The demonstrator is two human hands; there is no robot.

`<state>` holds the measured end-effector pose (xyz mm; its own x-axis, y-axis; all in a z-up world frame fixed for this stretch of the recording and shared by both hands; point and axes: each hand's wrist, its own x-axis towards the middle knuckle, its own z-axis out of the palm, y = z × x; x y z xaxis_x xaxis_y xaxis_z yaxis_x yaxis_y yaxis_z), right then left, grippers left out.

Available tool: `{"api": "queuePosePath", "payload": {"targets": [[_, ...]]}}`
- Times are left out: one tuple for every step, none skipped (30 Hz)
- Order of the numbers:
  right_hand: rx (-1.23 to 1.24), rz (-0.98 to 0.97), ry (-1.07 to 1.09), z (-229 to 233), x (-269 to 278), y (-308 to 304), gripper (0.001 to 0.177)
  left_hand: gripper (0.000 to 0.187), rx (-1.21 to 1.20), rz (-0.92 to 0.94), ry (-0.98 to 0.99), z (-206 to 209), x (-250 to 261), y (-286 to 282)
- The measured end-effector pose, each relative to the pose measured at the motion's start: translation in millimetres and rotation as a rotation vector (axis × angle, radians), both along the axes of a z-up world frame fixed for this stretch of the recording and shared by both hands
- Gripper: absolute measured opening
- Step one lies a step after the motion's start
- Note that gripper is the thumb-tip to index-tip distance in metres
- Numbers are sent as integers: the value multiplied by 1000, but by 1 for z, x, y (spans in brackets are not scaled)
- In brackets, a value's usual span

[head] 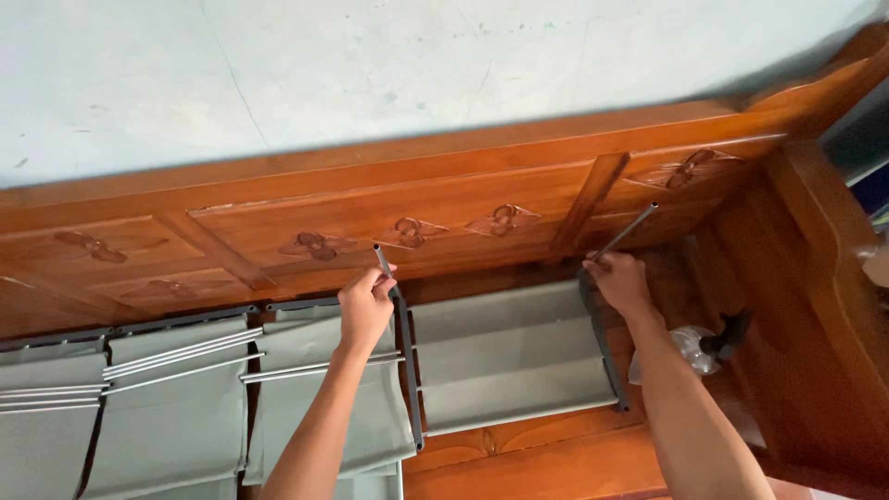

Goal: The person wipes metal rods with a cloth, then inserts them into slots on a fabric-covered frame. They continue inserting rods into multiple frames and adjust the fabric edges. The work is performed on a wooden surface with several identical frames laid out.

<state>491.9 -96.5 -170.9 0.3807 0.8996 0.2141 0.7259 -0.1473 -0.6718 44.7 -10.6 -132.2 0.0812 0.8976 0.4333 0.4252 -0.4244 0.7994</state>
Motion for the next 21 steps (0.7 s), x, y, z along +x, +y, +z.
{"api": "queuePosePath", "payload": {"targets": [[25,4,-23,1,-2,-1,26,18,10,8,28,-2,0,1],[4,-35,10,2,-5,-2,26,17,20,15,57,-5,-1,3],[-18,-76,43,2,-7,-3,26,18,9,28,65,-8,-1,5],[-40,-116,76,2,-10,-4,26,20,-2,40,73,-11,0,8],[-35,-129,88,2,-13,-6,26,23,-14,52,81,-15,1,10],[-29,-142,100,1,-15,-7,26,23,-19,38,100,-18,2,14],[-24,-154,112,0,-17,-7,26,24,-23,26,120,-22,3,17],[22,-167,106,-2,-19,-7,26,25,-28,14,140,-25,4,20],[69,-178,99,-5,-21,-5,25,25,-21,18,131,-27,5,22],[117,-189,93,-8,-22,-3,24,25,-15,21,122,-29,6,23],[125,-201,93,-12,-22,-2,24,25,-8,22,115,-31,6,24],[132,-214,92,-16,-22,-1,24,25,-33,31,119,-32,6,25],[138,-228,91,-20,-21,-2,24,24,-59,38,122,-33,7,24],[149,-220,70,-22,-20,-3,23,24,-86,45,124,-34,8,22],[163,-208,51,-24,-20,-2,22,24,-72,43,134,-33,7,21],[177,-196,32,-24,-21,-1,22,23,-57,41,144,-32,6,21],[136,-203,-11,-23,-23,-2,21,23,-46,40,153,-31,4,19],[95,-210,-53,-20,-26,-3,22,23,-29,34,160,-29,3,19],[53,-217,-94,-15,-31,-4,24,24,-13,26,168,-27,2,20],[18,-317,-88,-9,-38,-5,24,25,3,19,176,-24,1,21],[-24,-411,-82,-4,-50,-7,24,25,-24,4,191,-24,-3,19]]}}
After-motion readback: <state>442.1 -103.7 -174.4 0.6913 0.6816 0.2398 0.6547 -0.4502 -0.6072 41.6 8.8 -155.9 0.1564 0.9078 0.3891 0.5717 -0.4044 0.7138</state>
